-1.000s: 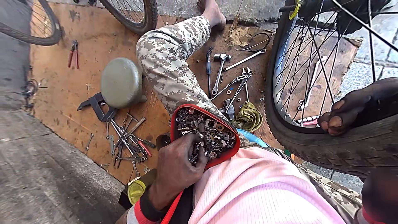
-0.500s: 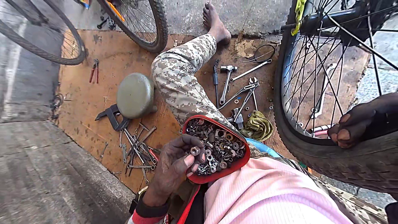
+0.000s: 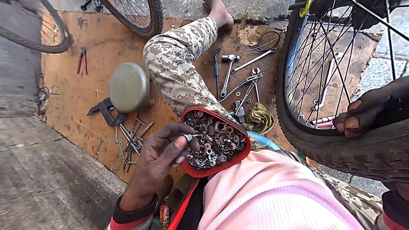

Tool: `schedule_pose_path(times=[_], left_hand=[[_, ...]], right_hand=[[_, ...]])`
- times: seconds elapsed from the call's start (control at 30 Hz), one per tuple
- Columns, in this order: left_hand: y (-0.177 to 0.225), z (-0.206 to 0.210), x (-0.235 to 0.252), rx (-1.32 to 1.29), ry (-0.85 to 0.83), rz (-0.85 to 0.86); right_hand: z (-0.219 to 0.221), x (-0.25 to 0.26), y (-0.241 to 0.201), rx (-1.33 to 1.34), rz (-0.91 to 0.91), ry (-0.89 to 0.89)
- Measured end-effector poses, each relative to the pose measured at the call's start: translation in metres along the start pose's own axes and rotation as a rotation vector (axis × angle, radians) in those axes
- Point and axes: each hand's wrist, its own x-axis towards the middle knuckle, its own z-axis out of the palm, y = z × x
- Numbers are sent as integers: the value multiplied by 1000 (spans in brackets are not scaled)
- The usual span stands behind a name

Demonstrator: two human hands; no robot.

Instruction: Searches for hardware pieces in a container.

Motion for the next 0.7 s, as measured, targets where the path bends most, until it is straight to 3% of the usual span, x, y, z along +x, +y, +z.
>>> schedule_pose_path(times=[0.33,0.4,0.43,0.5,0.63,0.7], left_hand=[[-7,2,1,-3,66,-28],[-7,4,1,-23,93,-6],[-8,5,2,-54,104,2],[-9,5,3,-127,122,5],[-13,6,4,-231,125,7],[-15,8,5,-266,128,5]], right_hand=[[-18,-3,12,-14,-36,-57],[20,1,-15,0,110,129],[55,7,-32,3,181,363],[52,13,-42,99,168,152],[96,22,-80,177,279,276],[110,24,-89,165,307,432]])
